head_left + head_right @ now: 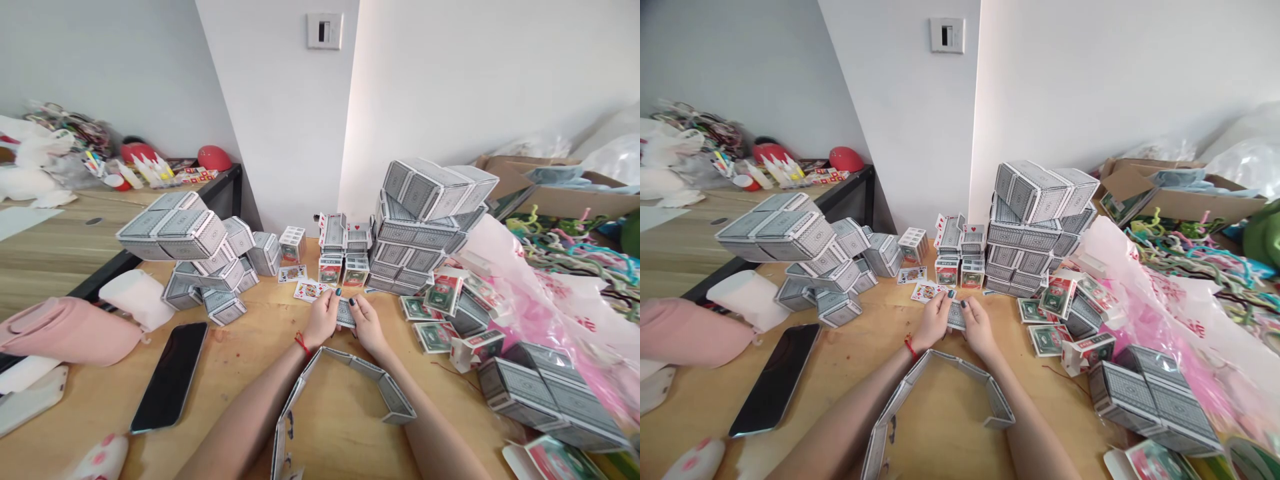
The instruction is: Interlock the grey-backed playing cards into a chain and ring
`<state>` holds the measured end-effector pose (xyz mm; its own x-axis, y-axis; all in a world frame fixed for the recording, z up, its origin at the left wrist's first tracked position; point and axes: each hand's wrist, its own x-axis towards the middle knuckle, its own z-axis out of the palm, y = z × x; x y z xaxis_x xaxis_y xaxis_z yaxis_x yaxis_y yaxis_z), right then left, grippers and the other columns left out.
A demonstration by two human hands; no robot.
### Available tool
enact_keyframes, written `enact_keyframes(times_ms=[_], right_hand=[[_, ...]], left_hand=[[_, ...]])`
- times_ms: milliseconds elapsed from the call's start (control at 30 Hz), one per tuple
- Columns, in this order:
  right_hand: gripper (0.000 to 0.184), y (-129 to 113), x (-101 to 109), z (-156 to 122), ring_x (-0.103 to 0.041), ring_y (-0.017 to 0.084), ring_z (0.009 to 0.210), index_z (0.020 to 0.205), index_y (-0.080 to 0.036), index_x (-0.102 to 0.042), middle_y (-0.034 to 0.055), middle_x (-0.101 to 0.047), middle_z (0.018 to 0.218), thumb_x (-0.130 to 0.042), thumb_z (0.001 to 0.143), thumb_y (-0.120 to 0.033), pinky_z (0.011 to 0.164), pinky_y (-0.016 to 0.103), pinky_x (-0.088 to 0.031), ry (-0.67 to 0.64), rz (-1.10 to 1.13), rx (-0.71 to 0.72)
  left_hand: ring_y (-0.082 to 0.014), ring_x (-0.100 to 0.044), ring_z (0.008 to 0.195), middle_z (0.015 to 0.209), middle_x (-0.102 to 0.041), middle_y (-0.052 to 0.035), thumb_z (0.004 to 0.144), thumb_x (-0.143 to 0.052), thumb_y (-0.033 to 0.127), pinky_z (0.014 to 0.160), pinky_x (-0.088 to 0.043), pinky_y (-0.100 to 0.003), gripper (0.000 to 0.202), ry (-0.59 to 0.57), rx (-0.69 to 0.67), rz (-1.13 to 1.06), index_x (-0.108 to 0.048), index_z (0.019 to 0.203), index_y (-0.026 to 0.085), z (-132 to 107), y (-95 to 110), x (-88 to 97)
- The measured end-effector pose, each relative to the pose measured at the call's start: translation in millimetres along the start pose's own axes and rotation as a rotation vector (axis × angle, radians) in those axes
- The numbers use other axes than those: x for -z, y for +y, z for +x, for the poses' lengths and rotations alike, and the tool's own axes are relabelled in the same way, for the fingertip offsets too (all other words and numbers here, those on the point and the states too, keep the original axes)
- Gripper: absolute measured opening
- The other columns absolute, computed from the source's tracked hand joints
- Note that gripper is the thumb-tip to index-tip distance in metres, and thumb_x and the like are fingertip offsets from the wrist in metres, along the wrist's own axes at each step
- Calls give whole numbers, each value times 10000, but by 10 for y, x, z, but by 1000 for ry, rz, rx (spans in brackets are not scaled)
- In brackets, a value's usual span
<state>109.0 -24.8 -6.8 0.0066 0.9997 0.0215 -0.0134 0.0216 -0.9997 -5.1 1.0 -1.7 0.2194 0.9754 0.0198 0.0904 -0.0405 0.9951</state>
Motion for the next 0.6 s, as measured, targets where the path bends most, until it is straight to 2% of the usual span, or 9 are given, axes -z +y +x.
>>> enact_keyframes(times_ms=[233, 467, 600], right_hand=[[357, -65, -17, -39, -315, 77, 283, 649, -227, -355, -71, -436, 398, -372, 808, -546, 305, 208, -208, -14, 12, -13], [376, -16, -20, -13, -249, 64, 259, 640, -222, -366, -96, -354, 368, -435, 756, -572, 275, 205, -150, 40, 109, -93], [370, -78, -30, -26, -184, 58, 253, 637, -218, -391, -107, -304, 323, -443, 747, -567, 288, 207, -141, -20, 203, -124]], left_hand=[[-96, -432, 311, 410, -435, 45, 805, -343, 542, 309, -296, -207, 416, -32, 86, -14, -426, 619, 179, 2, 48, 7], [-87, -413, 317, 360, -404, 45, 802, -341, 534, 337, -300, -207, 461, -7, 85, 12, -386, 510, 180, 13, 6, -21], [-77, -399, 316, 357, -401, 44, 800, -346, 528, 340, -292, -194, 472, -10, 99, -4, -387, 491, 174, 25, -6, -25]])
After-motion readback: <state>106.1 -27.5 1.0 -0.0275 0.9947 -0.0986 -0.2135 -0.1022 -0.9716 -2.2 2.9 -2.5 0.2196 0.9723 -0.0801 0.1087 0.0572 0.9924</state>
